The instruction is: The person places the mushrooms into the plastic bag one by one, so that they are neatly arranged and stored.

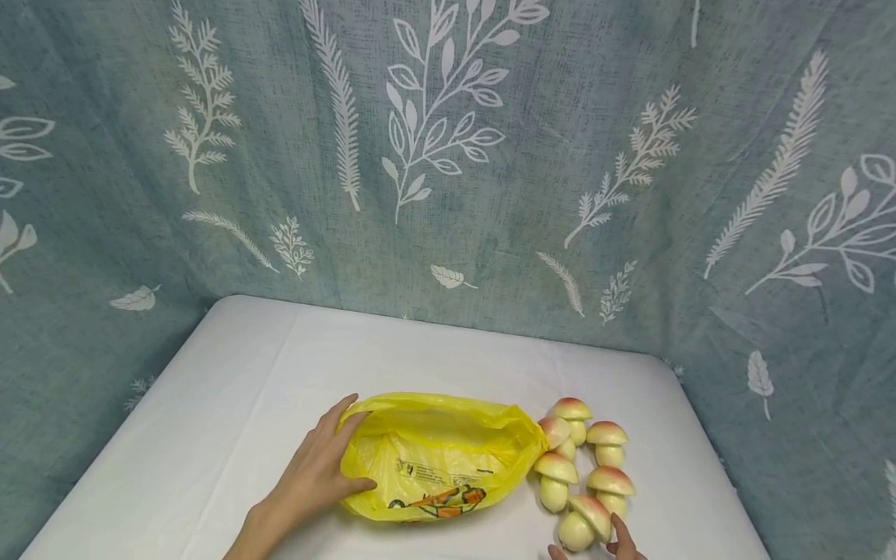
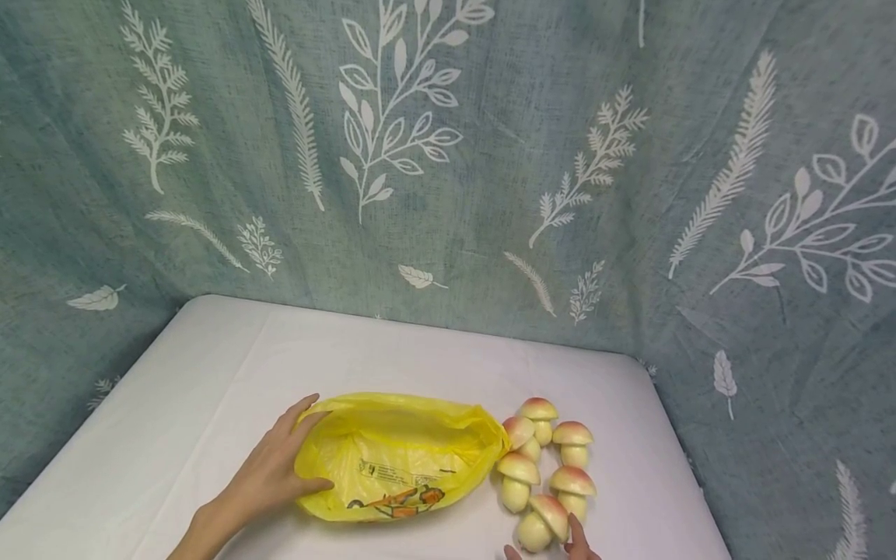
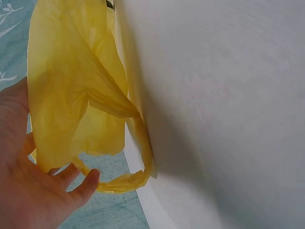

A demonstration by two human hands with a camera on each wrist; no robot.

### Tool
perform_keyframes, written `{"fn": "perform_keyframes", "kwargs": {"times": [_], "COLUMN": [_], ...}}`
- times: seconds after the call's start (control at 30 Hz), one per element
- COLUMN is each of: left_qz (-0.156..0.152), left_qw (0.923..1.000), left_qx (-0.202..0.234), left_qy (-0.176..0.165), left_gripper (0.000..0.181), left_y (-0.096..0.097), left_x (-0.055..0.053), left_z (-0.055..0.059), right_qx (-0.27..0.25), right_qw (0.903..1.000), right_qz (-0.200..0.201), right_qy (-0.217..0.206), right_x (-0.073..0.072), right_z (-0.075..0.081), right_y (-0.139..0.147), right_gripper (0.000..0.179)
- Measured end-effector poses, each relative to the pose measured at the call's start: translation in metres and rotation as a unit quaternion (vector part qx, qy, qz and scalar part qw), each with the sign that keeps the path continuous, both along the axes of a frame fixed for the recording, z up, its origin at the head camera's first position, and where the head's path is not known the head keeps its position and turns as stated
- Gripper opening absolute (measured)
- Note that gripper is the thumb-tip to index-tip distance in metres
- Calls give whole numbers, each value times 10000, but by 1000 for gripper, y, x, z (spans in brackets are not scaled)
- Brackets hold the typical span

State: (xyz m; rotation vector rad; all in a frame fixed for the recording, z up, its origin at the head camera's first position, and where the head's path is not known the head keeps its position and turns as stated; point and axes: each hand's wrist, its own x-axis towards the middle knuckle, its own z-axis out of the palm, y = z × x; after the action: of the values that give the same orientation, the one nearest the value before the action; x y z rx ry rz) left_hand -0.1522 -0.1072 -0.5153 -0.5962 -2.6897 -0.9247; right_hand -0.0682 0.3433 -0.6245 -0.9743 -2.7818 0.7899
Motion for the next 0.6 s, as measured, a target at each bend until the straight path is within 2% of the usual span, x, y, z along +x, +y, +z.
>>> {"fn": "perform_keyframes", "kwargs": {"times": [0.07, 0.1, 0.17, 0.3, 0.43, 0.6], "left_qz": [3, 7, 8, -16, -33, -17], "left_qw": [10000, 10000, 9999, 9997, 9996, 9998], "left_qx": [55, 84, 137, 238, 270, 167], "left_qy": [23, 36, 60, 53, 72, 146], "left_gripper": [97, 97, 97, 99, 100, 100], "left_y": [1, 1, 2, 2, 3, 3], "left_x": [0, 0, 0, 0, 1, 1], "left_z": [-1, -1, -2, -2, -3, -3], "right_qx": [319, 399, 517, 480, 418, 578], "right_qw": [9969, 9957, 9938, 9915, 9914, 9906], "right_qz": [-582, -649, -709, -763, -792, -635], "right_qy": [413, 523, 688, 938, 958, 1067], "right_x": [8, 10, 11, 9, 6, 9], "right_z": [10, 16, 20, 18, 16, 20], "right_y": [-30, -38, -46, -44, -39, -42], "right_gripper": [151, 150, 147, 145, 140, 113]}}
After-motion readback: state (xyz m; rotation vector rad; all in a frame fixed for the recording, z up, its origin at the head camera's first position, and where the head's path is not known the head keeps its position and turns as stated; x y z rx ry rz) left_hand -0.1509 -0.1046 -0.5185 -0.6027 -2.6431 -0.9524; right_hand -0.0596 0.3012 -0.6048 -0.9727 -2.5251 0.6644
